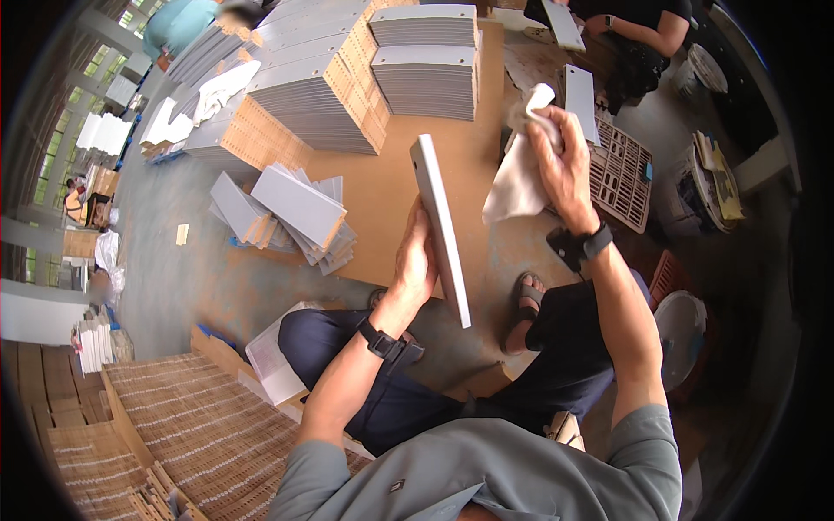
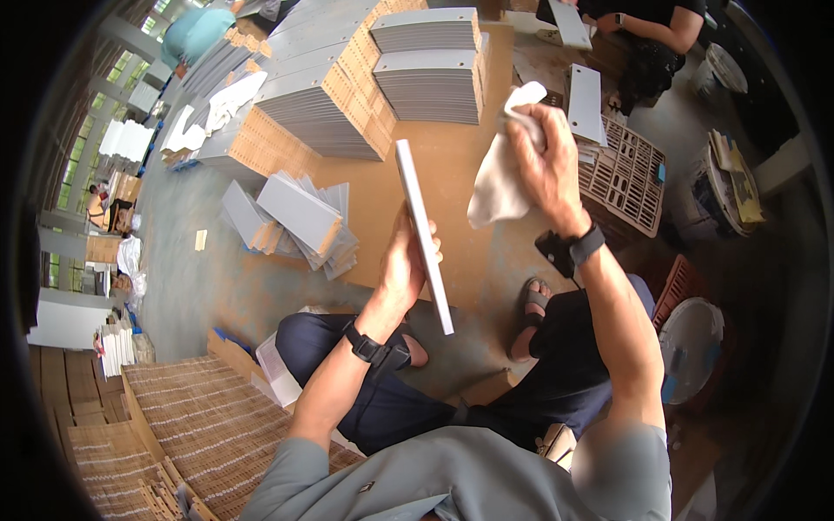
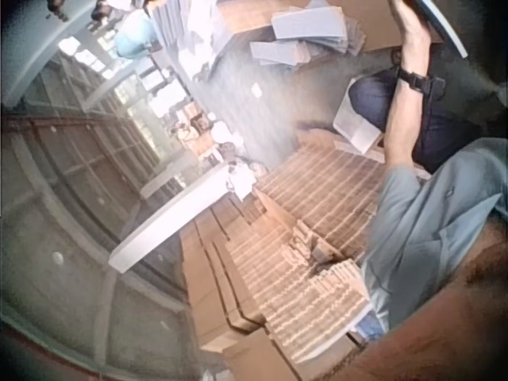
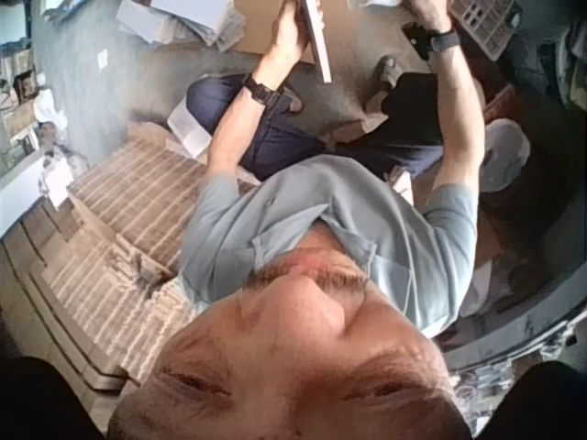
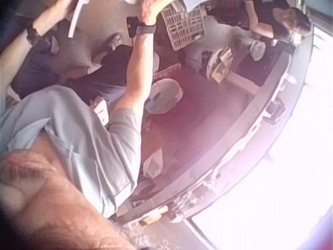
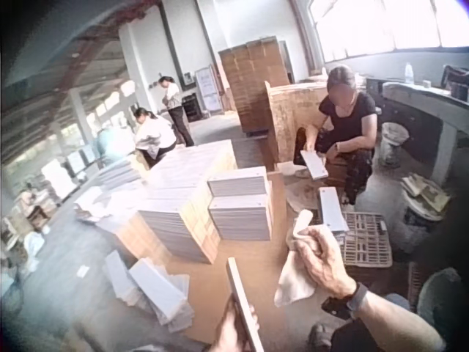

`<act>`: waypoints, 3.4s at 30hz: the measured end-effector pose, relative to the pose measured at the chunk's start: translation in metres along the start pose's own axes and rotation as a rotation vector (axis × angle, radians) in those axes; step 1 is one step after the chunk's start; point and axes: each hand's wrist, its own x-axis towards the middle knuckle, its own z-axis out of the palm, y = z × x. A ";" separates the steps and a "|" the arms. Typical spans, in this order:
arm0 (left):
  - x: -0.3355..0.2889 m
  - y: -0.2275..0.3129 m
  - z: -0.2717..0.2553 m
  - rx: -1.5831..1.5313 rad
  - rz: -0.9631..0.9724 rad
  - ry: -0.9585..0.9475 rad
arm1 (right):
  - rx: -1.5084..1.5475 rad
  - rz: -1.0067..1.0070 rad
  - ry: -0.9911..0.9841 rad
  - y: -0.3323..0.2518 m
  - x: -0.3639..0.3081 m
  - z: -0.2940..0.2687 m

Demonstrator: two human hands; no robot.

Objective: The recorder is inspecting white furniture panels, wiping them with a cloth, and cleaning the edges with a blue sanding sponge.

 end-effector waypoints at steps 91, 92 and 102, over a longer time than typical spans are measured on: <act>-0.264 0.199 0.055 -0.236 0.755 0.092 | 0.331 -0.198 -1.139 -0.127 -0.017 0.079; -0.273 0.201 0.058 -0.140 0.794 0.194 | 0.320 -0.221 -1.158 -0.128 -0.014 0.080; -0.488 0.231 0.158 0.505 0.901 1.369 | 0.380 -0.370 -1.237 -0.153 -0.015 0.094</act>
